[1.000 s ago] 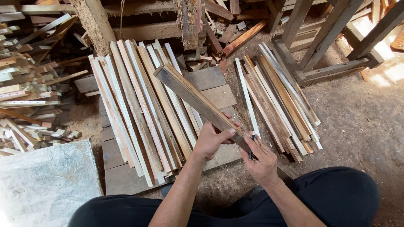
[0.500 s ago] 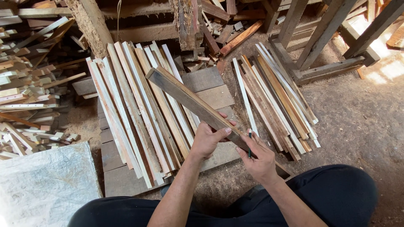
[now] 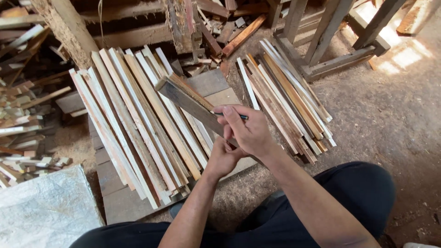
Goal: Inspecting and marking wooden strips with a pencil in a workshop
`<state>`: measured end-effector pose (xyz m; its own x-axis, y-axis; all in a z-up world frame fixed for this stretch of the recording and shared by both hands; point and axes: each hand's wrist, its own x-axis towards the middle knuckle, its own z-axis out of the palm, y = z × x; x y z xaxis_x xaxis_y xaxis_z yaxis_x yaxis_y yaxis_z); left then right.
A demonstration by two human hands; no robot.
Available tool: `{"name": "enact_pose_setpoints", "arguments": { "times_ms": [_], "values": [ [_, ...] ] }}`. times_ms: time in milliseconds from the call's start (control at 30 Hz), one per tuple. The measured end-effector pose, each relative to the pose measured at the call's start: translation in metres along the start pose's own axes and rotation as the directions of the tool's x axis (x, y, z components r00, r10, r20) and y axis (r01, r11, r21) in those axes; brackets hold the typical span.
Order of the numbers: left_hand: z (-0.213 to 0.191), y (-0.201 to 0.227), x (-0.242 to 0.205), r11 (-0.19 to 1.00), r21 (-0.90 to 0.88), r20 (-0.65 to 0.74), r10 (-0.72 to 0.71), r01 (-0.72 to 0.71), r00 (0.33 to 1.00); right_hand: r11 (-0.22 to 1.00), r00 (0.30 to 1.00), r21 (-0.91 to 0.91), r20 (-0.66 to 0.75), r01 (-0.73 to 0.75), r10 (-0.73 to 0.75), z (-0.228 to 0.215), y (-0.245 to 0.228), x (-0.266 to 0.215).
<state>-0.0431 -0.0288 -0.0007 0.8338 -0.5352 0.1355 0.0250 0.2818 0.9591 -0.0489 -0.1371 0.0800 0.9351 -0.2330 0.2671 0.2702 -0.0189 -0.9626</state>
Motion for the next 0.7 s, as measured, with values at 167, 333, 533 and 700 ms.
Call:
{"name": "enact_pose_setpoints", "arguments": {
  "times_ms": [167,333,533,700],
  "values": [
    [-0.024,0.03,0.006,0.993,-0.115,-0.12,-0.003,-0.011,0.993,0.981,0.991,-0.142,0.003,-0.131,0.133,-0.043,0.041,-0.042],
    [-0.024,0.02,0.005,0.957,-0.291,-0.159,-0.068,0.019,0.985,0.972,0.979,-0.159,-0.134,-0.174,0.153,-0.069,0.038,-0.058],
    [-0.04,0.016,0.018,0.939,-0.332,-0.136,-0.14,0.088,0.981,0.824,0.939,-0.456,-0.084,-0.335,0.334,-0.087,0.053,-0.069],
    [-0.082,-0.042,0.023,0.94,-0.196,-0.233,-0.32,0.278,0.918,0.83,0.887,-0.317,-0.112,-0.459,0.448,-0.089,0.115,-0.083]
  ]
}}
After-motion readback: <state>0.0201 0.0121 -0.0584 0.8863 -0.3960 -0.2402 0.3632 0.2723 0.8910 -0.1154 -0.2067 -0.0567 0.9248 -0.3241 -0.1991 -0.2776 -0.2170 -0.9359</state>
